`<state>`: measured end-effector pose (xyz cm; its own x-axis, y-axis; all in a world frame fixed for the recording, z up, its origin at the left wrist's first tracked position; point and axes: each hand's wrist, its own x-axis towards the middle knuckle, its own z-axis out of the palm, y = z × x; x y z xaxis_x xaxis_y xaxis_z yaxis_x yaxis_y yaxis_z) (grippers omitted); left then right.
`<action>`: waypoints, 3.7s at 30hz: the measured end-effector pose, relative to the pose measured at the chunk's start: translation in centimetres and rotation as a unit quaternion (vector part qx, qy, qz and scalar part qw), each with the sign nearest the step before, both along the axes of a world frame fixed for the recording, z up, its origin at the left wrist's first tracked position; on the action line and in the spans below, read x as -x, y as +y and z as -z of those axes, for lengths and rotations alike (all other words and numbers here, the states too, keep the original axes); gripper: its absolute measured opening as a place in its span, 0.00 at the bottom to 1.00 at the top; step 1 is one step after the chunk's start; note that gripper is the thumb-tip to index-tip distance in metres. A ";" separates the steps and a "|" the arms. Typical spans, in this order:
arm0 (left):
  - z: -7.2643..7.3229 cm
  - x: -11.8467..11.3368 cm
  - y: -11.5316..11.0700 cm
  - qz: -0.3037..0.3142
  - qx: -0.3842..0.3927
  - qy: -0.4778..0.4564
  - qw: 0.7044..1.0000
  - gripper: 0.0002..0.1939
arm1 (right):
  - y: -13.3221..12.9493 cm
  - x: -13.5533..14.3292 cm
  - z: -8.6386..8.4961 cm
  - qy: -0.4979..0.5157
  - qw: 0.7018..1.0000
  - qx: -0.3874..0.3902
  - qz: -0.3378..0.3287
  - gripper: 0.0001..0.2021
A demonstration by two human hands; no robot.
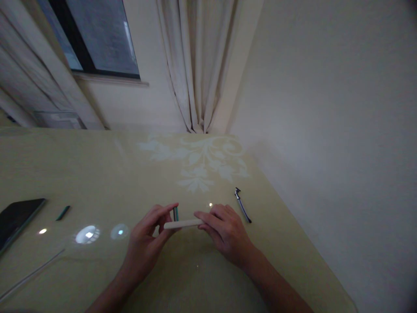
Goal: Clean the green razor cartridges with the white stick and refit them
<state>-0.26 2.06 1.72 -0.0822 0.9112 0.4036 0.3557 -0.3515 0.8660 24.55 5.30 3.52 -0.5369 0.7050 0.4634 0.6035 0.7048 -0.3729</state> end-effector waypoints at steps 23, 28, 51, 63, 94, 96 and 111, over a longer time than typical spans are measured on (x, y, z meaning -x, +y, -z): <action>0.2 0.3 -0.2 0.003 0.004 -0.008 1.000 0.19 | 0.0 -0.2 -0.1 0.008 1.000 -0.009 0.028 0.20; 0.1 0.2 -0.1 0.006 -0.005 -0.014 1.000 0.18 | 0.0 -0.1 -0.1 -0.003 1.000 -0.011 -0.002 0.22; 0.2 0.4 -0.2 0.003 -0.008 0.002 1.000 0.21 | 0.1 0.2 0.1 0.016 1.000 -0.010 0.012 0.22; 0.2 0.4 -0.2 -0.002 -0.003 -0.010 1.000 0.19 | -0.2 0.3 0.2 0.028 1.000 0.009 -0.008 0.21; 0.2 0.1 -0.2 0.017 -0.006 -0.024 1.000 0.20 | 0.1 0.5 1.1 0.071 0.997 -0.001 0.032 0.20; 0.3 0.0 -0.2 0.024 -0.006 -0.025 0.999 0.20 | 0.1 0.4 1.0 0.070 0.997 0.006 0.037 0.21; 0.7 0.1 -0.1 0.017 -0.012 0.003 1.000 0.20 | 0.3 0.2 0.8 0.043 0.999 0.002 0.030 0.21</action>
<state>-0.39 1.93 1.05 -0.0492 0.9036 0.4255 0.3486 -0.3837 0.8551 24.38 5.63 2.77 -0.4514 0.7372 0.5028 0.6104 0.6661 -0.4286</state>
